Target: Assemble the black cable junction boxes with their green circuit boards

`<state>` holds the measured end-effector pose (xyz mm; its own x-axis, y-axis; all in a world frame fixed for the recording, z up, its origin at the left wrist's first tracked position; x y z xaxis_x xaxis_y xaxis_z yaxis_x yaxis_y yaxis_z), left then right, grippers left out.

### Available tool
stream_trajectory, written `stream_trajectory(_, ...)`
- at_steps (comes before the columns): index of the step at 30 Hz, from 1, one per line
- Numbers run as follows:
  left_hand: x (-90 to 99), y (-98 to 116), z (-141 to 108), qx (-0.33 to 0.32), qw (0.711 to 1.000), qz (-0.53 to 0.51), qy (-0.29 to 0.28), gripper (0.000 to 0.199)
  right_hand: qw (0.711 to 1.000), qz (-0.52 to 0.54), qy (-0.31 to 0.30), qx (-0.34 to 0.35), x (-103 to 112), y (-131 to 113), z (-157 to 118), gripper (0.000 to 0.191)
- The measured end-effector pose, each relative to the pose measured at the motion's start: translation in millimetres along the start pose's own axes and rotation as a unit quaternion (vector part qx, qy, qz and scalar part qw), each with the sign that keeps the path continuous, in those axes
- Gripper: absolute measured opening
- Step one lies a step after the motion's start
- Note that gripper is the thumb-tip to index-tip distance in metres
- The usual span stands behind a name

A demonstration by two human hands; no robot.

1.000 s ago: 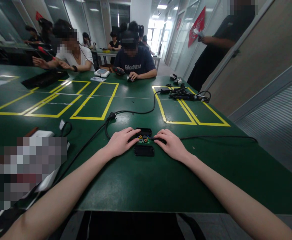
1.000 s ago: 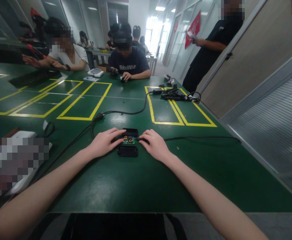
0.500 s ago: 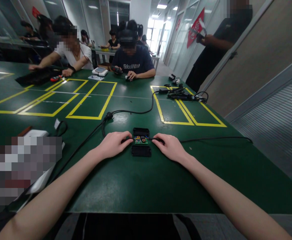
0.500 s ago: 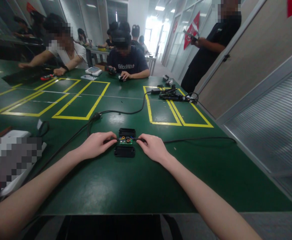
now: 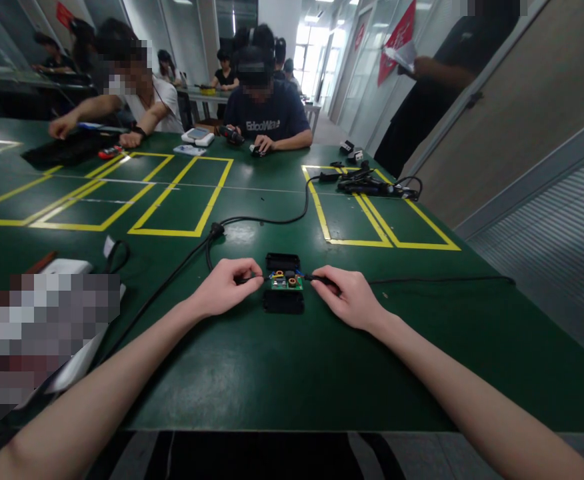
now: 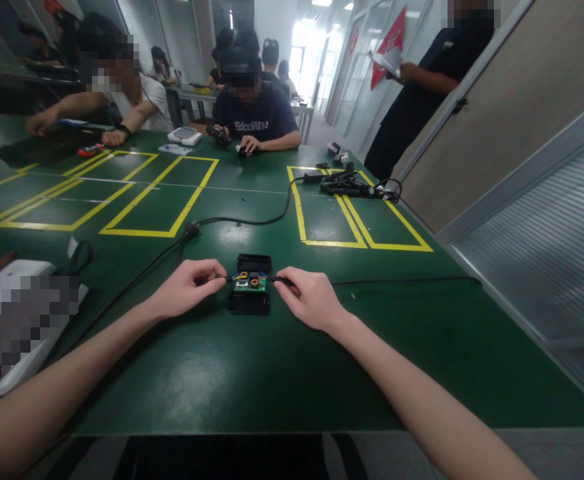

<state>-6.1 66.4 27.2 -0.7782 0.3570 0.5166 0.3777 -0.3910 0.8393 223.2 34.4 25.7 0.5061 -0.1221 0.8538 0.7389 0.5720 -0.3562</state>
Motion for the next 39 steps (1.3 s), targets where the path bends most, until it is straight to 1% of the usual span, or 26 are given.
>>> stream_trajectory(5, -0.6, -0.9, -2.2, 0.008, 0.999, -0.014, -0.041, 0.026, 0.999, 0.023, -0.029, 0.022, -0.9, -6.0, -0.7, 0.026)
stream_trajectory(13, -4.7, -3.7, -3.1, 0.008, 0.996, 0.005, -0.091, 0.024, 0.996, 0.022, -0.084, 0.029, -9.5, -2.7, -1.1, 0.019)
stream_trajectory(18, -4.4, -8.9, -4.6, 0.004, 0.996, 0.025, -0.088, 0.023, 0.993, 0.014, -0.112, 0.033, -13.9, -2.1, -2.2, 0.017)
stream_trajectory(22, -5.6, -10.6, -5.0, -0.005, 0.995, 0.049, -0.085, 0.022, 0.992, 0.001, -0.117, 0.04, -14.5, -3.1, -1.8, 0.015)
stream_trajectory(27, -7.3, -10.5, -3.9, -0.009, 0.99, 0.111, -0.081, 0.019, 0.992, -0.01, -0.121, 0.036, -16.8, -2.1, -0.5, 0.013)
stream_trajectory(30, -7.3, -9.7, -2.9, -0.012, 0.987, 0.142, -0.074, 0.018, 0.993, -0.008, -0.116, 0.018, -17.7, 1.0, 0.0, 0.014)
stream_trajectory(33, -7.4, -8.5, -2.6, -0.025, 0.987, 0.145, -0.067, 0.018, 0.993, -0.006, -0.113, 0.015, -18.7, 2.0, 0.0, 0.016)
stream_trajectory(36, -7.9, -7.9, -2.8, -0.044, 0.989, 0.132, -0.057, 0.016, 0.995, 0.005, -0.098, 0.032, -18.6, 0.2, 0.6, 0.017)
stream_trajectory(39, -7.4, -7.2, -3.0, -0.064, 0.99, 0.122, -0.036, 0.013, 0.995, 0.015, -0.063, 0.07, -15.6, -4.3, 1.7, 0.017)
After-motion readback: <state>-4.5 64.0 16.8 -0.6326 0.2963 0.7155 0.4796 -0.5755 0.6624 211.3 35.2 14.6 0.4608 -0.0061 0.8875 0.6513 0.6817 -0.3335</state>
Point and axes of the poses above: each hand's wrist, its own z-axis towards the middle knuckle, its own x-axis out of the back of the hand, y = z × x, the point moved 6 cm from there along z, towards the middle knuckle, and after that the axes turned 6 degrees about -z, right-handed, at the moved point
